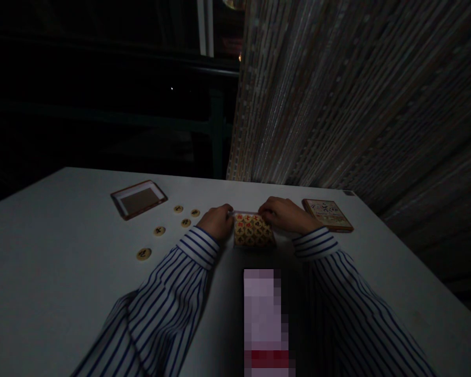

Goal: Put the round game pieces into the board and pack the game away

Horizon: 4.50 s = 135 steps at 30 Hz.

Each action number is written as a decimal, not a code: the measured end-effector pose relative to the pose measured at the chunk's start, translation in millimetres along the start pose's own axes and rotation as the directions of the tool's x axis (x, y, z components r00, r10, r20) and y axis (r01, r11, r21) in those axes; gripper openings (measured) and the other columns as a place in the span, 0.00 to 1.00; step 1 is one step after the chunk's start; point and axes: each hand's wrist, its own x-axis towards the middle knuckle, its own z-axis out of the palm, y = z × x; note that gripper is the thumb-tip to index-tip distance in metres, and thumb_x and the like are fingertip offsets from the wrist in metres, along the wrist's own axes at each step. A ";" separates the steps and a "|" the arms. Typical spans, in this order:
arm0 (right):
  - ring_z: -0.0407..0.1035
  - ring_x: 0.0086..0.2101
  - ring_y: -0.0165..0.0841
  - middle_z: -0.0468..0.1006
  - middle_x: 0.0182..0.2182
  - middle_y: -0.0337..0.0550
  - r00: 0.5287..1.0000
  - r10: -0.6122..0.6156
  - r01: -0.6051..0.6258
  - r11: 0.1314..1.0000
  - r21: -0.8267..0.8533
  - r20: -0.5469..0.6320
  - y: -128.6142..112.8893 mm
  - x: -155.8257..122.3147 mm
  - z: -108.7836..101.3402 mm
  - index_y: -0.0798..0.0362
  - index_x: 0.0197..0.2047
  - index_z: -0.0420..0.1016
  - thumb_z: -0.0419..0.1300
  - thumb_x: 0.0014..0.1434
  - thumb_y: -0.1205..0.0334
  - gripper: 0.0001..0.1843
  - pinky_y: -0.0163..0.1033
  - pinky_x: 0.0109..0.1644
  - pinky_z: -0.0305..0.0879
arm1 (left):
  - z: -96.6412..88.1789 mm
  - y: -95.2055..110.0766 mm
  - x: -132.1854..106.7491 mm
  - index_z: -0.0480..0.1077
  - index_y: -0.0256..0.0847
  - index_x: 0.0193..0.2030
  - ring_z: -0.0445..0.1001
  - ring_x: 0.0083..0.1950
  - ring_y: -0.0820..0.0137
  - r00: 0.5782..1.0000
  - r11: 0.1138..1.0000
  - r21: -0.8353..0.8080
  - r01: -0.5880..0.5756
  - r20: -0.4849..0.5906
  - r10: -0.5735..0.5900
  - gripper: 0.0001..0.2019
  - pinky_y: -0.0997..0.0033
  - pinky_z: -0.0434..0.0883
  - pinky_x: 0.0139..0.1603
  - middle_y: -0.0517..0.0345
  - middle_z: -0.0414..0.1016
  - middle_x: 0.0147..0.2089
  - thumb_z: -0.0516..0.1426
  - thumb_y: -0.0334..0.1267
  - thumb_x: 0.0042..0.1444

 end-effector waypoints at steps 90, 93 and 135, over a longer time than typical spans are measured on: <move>0.63 0.47 0.39 0.68 0.48 0.51 0.949 0.175 -0.142 0.980 0.140 -0.263 -27.4 -81.6 66.5 0.55 0.56 0.56 0.52 0.54 0.54 0.28 0.45 0.49 0.62 | 45.0 6.1 -95.3 0.67 0.36 0.39 0.70 0.42 0.67 0.972 0.924 -0.354 -0.143 -0.227 0.064 0.10 0.66 0.69 0.44 0.50 0.72 0.39 0.49 0.30 0.50; 0.65 0.46 0.40 0.69 0.47 0.52 0.934 0.167 -0.132 0.983 0.131 -0.315 -26.9 -81.8 65.6 0.55 0.55 0.58 0.52 0.54 0.52 0.27 0.47 0.47 0.63 | 46.2 4.4 -94.4 0.67 0.37 0.37 0.71 0.40 0.67 0.958 0.919 -0.356 -0.169 -0.278 0.068 0.09 0.66 0.69 0.41 0.51 0.72 0.37 0.50 0.29 0.49; 0.63 0.45 0.36 0.72 0.44 0.48 0.953 -0.282 0.286 0.958 0.020 -0.111 -150.3 18.7 16.0 0.55 0.49 0.66 0.49 0.58 0.56 0.18 0.42 0.48 0.56 | -47.9 -123.0 -156.0 0.69 0.38 0.39 0.72 0.38 0.66 0.876 0.984 -0.132 0.120 -0.453 -0.167 0.15 0.66 0.70 0.40 0.52 0.74 0.38 0.52 0.46 0.50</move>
